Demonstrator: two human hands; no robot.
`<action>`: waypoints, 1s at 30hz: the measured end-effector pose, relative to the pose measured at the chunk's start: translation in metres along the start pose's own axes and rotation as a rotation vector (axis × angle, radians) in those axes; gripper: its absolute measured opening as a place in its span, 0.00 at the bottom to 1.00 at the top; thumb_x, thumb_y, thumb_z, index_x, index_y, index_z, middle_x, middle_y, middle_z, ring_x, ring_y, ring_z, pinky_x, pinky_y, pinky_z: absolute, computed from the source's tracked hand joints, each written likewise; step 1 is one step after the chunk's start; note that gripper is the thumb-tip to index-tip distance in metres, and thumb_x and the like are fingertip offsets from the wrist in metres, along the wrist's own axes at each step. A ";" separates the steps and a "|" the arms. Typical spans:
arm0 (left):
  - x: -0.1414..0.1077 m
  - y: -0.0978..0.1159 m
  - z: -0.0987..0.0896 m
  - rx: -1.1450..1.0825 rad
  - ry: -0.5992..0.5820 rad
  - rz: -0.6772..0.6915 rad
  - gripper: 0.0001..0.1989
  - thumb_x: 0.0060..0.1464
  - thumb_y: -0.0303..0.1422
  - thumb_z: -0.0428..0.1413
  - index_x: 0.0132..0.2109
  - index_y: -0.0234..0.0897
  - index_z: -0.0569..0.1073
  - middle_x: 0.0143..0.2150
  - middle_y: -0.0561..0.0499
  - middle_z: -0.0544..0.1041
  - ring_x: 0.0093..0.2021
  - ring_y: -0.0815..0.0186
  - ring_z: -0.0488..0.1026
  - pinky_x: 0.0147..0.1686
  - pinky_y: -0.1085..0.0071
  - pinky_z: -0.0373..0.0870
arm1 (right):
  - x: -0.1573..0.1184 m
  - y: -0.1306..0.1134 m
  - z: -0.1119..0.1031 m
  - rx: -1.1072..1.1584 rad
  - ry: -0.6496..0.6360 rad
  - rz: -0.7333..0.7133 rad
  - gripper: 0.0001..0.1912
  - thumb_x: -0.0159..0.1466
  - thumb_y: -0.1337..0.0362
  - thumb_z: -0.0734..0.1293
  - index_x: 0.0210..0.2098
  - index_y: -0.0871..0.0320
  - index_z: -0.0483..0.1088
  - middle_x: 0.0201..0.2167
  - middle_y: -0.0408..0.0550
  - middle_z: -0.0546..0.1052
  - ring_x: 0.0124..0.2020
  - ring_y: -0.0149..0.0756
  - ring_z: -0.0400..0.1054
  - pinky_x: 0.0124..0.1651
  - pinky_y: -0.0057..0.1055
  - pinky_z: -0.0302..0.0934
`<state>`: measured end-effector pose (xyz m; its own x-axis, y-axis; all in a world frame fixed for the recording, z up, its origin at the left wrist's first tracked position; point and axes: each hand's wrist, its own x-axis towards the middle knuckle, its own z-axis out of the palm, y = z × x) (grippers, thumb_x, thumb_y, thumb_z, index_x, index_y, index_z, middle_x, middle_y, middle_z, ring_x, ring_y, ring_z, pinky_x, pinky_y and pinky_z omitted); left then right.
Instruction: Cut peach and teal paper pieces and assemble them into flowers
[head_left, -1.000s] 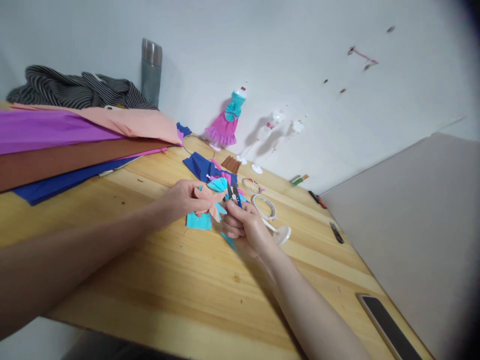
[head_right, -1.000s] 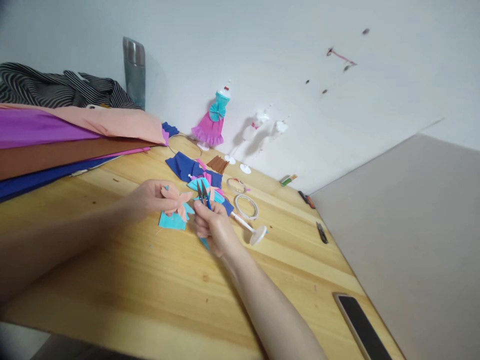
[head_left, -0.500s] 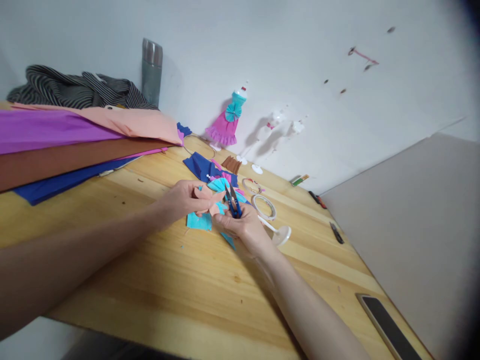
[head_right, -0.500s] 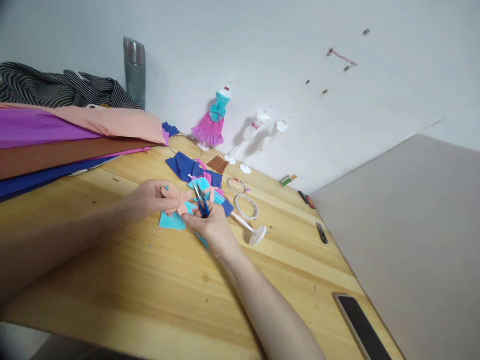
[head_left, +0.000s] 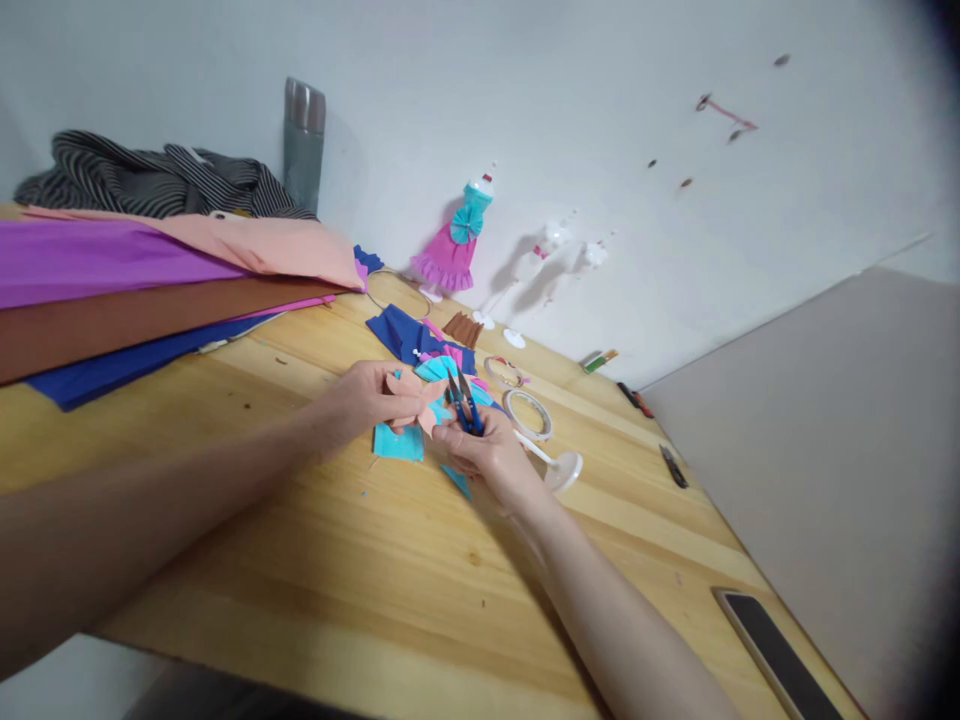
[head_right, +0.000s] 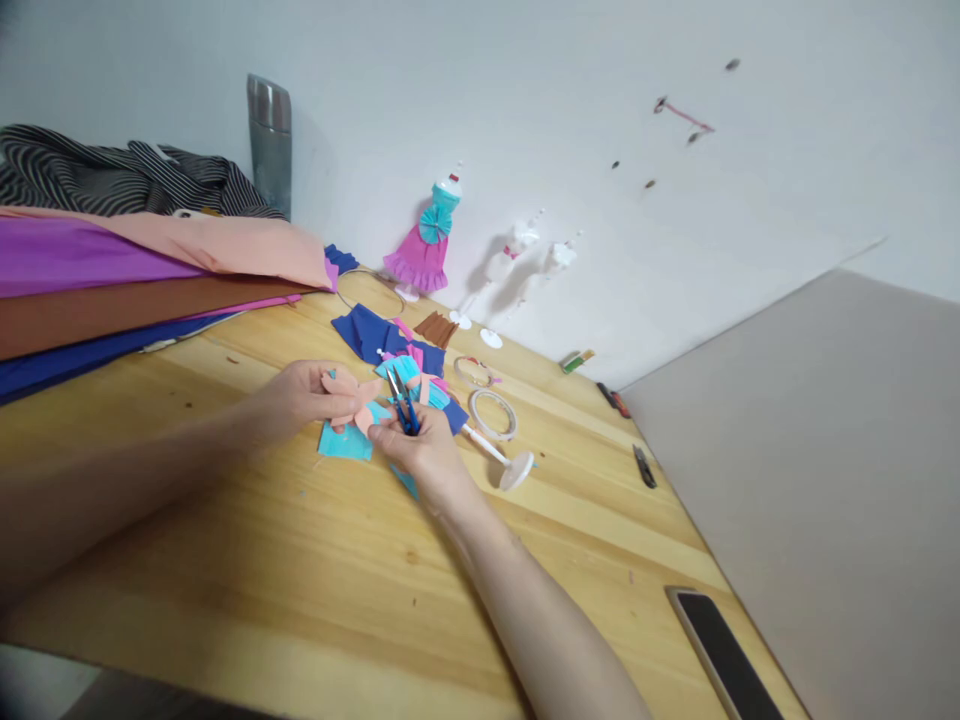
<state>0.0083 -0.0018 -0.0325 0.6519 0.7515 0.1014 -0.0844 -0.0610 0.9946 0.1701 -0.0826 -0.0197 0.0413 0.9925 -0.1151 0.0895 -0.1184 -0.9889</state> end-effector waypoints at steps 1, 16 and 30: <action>0.000 0.000 0.000 -0.007 0.003 -0.004 0.08 0.46 0.29 0.56 0.23 0.35 0.66 0.19 0.58 0.68 0.23 0.72 0.65 0.29 0.73 0.62 | 0.000 0.001 0.000 0.000 0.004 -0.001 0.16 0.49 0.58 0.72 0.22 0.57 0.60 0.12 0.31 0.52 0.14 0.21 0.41 0.19 0.26 0.35; -0.001 0.001 0.002 0.075 0.011 0.009 0.11 0.48 0.33 0.57 0.22 0.36 0.65 0.20 0.56 0.68 0.24 0.71 0.66 0.27 0.74 0.61 | -0.001 -0.008 0.001 0.125 -0.037 0.035 0.16 0.49 0.55 0.71 0.25 0.59 0.64 0.13 0.31 0.51 0.15 0.20 0.38 0.19 0.26 0.31; 0.000 0.001 0.002 0.063 -0.004 -0.019 0.06 0.45 0.30 0.56 0.24 0.34 0.69 0.21 0.56 0.69 0.23 0.72 0.66 0.26 0.75 0.62 | 0.001 -0.001 0.001 -0.020 0.073 -0.031 0.12 0.48 0.60 0.70 0.24 0.57 0.62 0.14 0.31 0.52 0.15 0.22 0.41 0.19 0.26 0.36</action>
<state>0.0094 -0.0033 -0.0310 0.6557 0.7505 0.0822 -0.0241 -0.0880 0.9958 0.1689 -0.0812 -0.0191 0.1103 0.9909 -0.0767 0.1121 -0.0890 -0.9897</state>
